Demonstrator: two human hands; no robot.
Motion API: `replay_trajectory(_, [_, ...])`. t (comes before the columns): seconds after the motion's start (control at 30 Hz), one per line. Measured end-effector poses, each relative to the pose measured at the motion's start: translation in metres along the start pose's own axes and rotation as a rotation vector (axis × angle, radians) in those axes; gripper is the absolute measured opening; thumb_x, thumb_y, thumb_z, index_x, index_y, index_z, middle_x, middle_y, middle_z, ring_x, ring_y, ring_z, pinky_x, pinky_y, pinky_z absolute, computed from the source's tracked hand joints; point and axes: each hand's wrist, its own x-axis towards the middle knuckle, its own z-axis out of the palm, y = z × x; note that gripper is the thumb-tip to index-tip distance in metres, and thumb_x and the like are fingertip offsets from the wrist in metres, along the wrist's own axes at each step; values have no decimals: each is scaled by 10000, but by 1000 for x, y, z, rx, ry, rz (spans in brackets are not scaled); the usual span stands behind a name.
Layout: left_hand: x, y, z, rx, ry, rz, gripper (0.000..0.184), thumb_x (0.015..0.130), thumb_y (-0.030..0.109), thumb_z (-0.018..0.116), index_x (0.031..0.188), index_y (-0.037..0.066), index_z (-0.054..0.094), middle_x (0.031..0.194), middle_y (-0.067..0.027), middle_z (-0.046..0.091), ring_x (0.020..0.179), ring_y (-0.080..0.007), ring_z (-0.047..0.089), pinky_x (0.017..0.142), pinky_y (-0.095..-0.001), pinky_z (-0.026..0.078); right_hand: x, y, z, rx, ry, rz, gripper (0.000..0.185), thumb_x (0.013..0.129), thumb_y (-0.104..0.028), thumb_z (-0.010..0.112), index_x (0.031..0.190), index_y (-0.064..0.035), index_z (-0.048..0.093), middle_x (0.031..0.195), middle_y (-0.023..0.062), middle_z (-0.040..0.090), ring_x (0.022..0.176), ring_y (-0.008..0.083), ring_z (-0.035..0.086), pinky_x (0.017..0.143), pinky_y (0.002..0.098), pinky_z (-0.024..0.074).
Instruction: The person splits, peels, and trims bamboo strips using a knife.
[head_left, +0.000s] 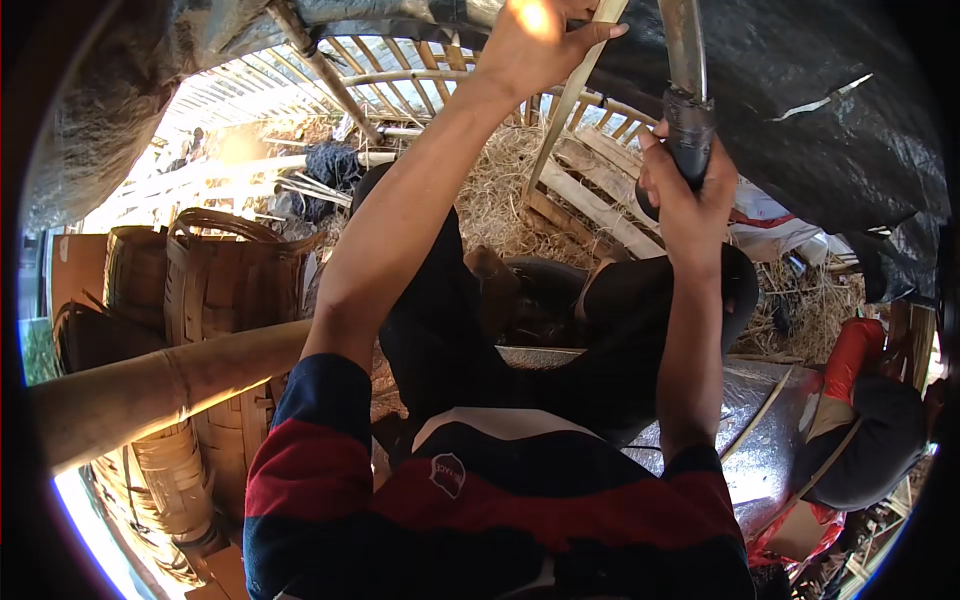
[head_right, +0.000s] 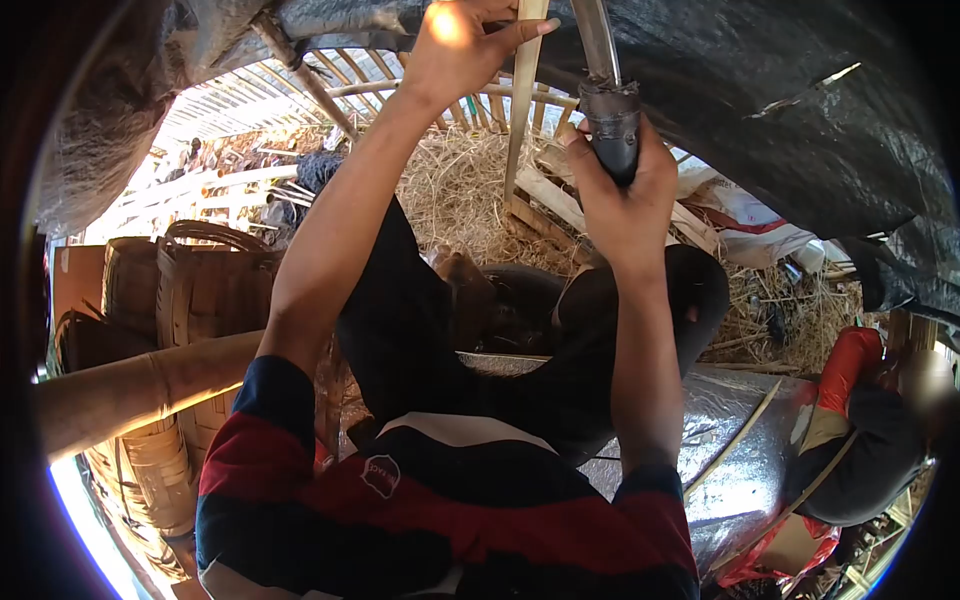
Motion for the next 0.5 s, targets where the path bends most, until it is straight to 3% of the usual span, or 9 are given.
replay_trajectory(0.2, [8, 30, -55, -37, -11, -99, 191, 866, 157, 596, 869, -24, 657, 600, -72, 608, 492, -147, 546, 475, -310, 431, 32, -51, -4, 35, -181, 22, 180, 828, -59, 658, 996, -26, 601, 631, -28, 526, 498, 25, 441, 448, 197, 337])
replay_trajectory(0.3, [17, 8, -63, -15, 5, 48, 174, 855, 137, 611, 870, -26, 670, 640, -92, 634, 560, -159, 593, 530, -299, 463, 59, -52, -2, 13, -206, -37, 239, 838, -89, 658, 1058, -13, 604, 618, -32, 510, 482, 25, 422, 446, 195, 324])
replay_trajectory(0.5, [22, 4, -47, -43, -35, -140, 130, 839, 93, 636, 864, -27, 680, 706, -127, 673, 632, -170, 645, 572, -296, 506, 50, -26, -2, 27, -231, 15, 302, 848, -83, 650, 1125, 4, 563, 620, -33, 505, 463, 24, 413, 449, 182, 324])
